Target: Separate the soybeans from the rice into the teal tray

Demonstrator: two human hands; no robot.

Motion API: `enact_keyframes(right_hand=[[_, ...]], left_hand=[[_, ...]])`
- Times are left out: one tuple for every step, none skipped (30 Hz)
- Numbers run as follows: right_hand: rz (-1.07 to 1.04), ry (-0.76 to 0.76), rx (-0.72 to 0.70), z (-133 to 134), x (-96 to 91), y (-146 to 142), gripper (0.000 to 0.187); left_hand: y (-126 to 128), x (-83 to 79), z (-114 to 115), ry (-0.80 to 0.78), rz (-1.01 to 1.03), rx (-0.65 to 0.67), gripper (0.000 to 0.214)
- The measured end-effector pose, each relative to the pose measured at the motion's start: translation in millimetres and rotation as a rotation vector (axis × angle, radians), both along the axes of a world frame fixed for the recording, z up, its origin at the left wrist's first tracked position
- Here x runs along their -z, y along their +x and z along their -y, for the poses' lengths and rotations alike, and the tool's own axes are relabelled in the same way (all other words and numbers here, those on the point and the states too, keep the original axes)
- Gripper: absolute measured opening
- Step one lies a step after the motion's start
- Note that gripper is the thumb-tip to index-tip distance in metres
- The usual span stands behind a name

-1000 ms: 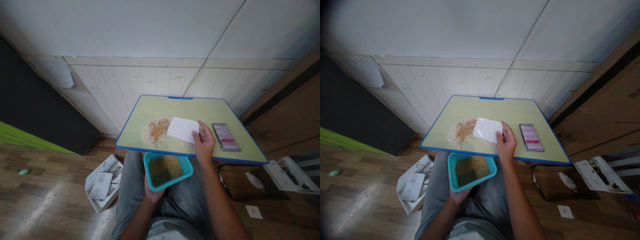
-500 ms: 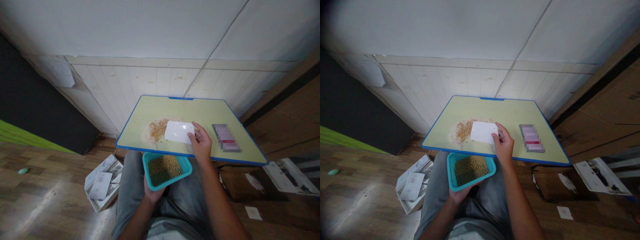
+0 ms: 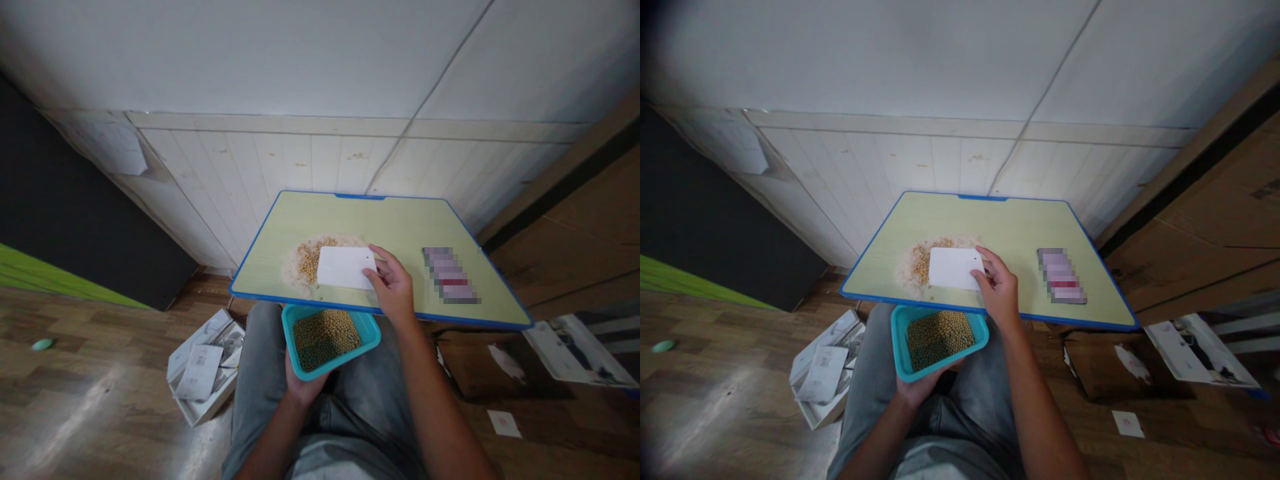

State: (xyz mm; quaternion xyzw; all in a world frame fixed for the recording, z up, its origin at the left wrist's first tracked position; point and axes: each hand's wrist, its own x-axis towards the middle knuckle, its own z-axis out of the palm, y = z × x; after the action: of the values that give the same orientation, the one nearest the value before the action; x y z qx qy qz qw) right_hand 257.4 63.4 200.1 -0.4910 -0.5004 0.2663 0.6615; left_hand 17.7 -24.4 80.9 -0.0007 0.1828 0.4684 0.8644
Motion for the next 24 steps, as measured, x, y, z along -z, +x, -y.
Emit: enact_keyframes(right_hand=[[-0.009, -0.001, -0.010, -1, 0.1, 0, 0.049], [-0.020, -0.001, -0.020, -1, 0.2, 0, 0.050], [-0.030, -0.002, -0.030, -2, 0.3, -1, 0.051], [-0.038, -0.003, -0.040, -2, 0.3, -1, 0.052], [-0.043, -0.007, -0.049, -3, 0.2, -1, 0.052], [-0.044, -0.011, -0.059, -3, 0.1, -1, 0.052], [-0.042, -0.017, -0.069, -3, -0.1, -1, 0.052], [-0.040, -0.023, -0.080, -3, -0.4, -2, 0.052], [-0.039, -0.029, -0.091, -2, -0.7, -1, 0.052], [-0.039, -0.033, -0.100, -2, -1.1, -1, 0.052], [-0.040, -0.035, -0.107, -1, -1.6, -1, 0.052], [-0.041, -0.036, -0.113, -1, -2.0, -1, 0.052], [-0.041, -0.037, -0.115, 0, -2.5, -1, 0.052], [-0.038, -0.039, -0.116, 0, -2.9, -1, 0.051], [-0.033, -0.041, -0.115, 0, -3.3, 0, 0.051], [-0.026, -0.042, -0.113, 1, -3.5, 0, 0.050], [-0.017, -0.042, -0.109, 1, -3.7, 0, 0.050], [-0.010, -0.041, -0.104, 2, -3.8, 0, 0.049], [-0.006, -0.039, -0.098, 3, -3.8, 0, 0.049], [-0.005, -0.036, -0.094, 3, -3.8, 0, 0.048], [-0.005, -0.033, -0.090, 4, -3.8, 1, 0.048], [-0.005, -0.031, -0.090, 5, -3.8, 1, 0.048], [-0.003, -0.030, -0.092, 6, -3.9, 2, 0.047], [0.003, -0.028, -0.096, 6, -4.2, 2, 0.047]], left_hand=[[0, 3.1, 0, 0.004, 0.004, -0.005, 0.053], [0, 5.3, 1, -0.001, 0.000, -0.008, 0.053], [-1, 6.6, 1, -0.011, -0.008, -0.012, 0.052], [0, 7.1, 1, -0.023, -0.017, -0.014, 0.051], [0, 7.1, 1, -0.034, -0.026, -0.013, 0.050], [0, 6.8, 1, -0.041, -0.032, -0.013, 0.049], [0, 6.4, 1, -0.044, -0.036, -0.014, 0.049], [0, 6.1, 1, -0.045, -0.039, -0.018, 0.050], [0, 6.0, 1, -0.047, -0.042, -0.022, 0.051], [0, 6.0, 1, -0.049, -0.044, -0.025, 0.052], [0, 5.8, 1, -0.052, -0.046, -0.028, 0.053], [0, 5.3, 0, -0.058, -0.051, -0.030, 0.053], [0, 4.2, 0, -0.066, -0.060, -0.029, 0.054], [1, 2.4, 0, -0.074, -0.074, -0.031, 0.054], [1, -0.3, 0, -0.083, -0.093, -0.036, 0.054], [1, -3.6, -1, -0.094, -0.115, -0.043, 0.054], [2, -7.5, -1, -0.105, -0.137, -0.052, 0.055], [3, -11.5, -1, -0.118, -0.157, -0.063, 0.055], [4, -15.3, -1, -0.129, -0.174, -0.071, 0.056], [5, -18.7, -1, -0.138, -0.188, -0.075, 0.057], [5, -21.5, -1, -0.141, -0.198, -0.076, 0.058], [6, -23.5, -1, -0.138, -0.205, -0.072, 0.058], [6, -24.9, -1, -0.130, -0.209, -0.068, 0.059], [6, -25.6, -1, -0.119, -0.212, -0.062, 0.059]])
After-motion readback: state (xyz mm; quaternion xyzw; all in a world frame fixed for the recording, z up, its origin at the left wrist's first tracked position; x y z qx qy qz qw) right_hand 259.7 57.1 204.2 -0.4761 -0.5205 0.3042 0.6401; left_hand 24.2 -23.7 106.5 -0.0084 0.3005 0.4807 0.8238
